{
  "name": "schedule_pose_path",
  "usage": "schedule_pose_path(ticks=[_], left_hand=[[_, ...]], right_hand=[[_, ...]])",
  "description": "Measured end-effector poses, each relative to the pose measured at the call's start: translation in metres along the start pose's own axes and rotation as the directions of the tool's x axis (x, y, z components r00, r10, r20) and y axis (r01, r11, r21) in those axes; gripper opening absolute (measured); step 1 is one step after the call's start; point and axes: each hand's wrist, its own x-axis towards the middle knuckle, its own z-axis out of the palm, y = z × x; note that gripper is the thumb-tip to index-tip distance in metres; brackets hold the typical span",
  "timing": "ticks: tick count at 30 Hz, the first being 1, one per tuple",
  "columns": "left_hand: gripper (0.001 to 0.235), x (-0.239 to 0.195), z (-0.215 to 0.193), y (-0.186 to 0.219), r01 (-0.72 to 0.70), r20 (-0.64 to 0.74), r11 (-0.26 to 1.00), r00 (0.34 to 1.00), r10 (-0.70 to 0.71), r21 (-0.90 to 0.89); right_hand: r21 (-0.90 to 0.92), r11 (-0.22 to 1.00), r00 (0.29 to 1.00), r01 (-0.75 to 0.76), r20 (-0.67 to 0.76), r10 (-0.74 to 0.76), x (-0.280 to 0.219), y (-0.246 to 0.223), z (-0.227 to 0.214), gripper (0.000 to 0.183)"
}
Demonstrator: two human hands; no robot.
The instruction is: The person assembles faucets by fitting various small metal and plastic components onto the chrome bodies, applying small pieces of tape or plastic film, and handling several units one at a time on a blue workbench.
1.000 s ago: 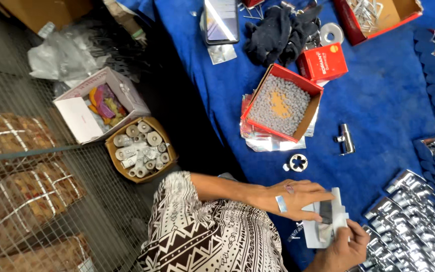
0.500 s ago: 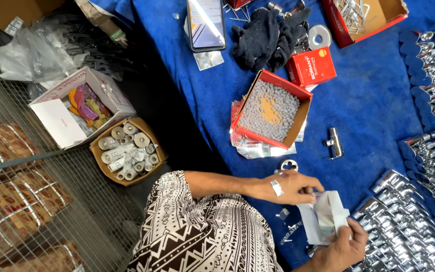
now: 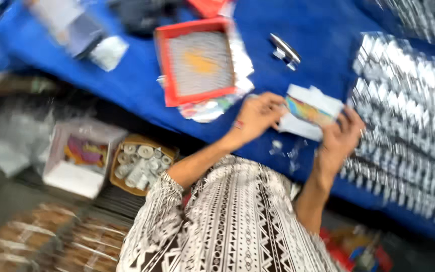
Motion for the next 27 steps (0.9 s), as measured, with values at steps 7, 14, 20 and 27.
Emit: schedule_pose_path(ticks=[7, 14, 20, 27], left_hand=[[0.028, 0.007, 0.023, -0.013, 0.178, 0.037, 0.980, 0.984, -0.175, -0.089], [0.034, 0.012, 0.036, 0.002, 0.039, 0.011, 0.963, 0.999, -0.044, 0.268], [0.023, 0.006, 0.028, 0.011, 0.035, -0.109, 0.937, 0.994, 0.004, 0.349], [0.018, -0.004, 0.018, 0.013, -0.043, -0.150, 0.907, 0.982, 0.116, 0.420]], right_hand=[[0.200, 0.978, 0.997, -0.059, -0.045, 0.070, -0.013, 0.015, -0.021, 0.055], [0.206, 0.975, 0.990, -0.081, -0.093, 0.102, -0.012, 0.030, -0.031, 0.038], [0.287, 0.950, 0.992, -0.121, 0.011, 0.124, -0.011, 0.047, -0.017, 0.025], [-0.244, 0.943, 0.967, 0.229, -0.053, -0.248, -0.017, 0.006, -0.011, 0.019]])
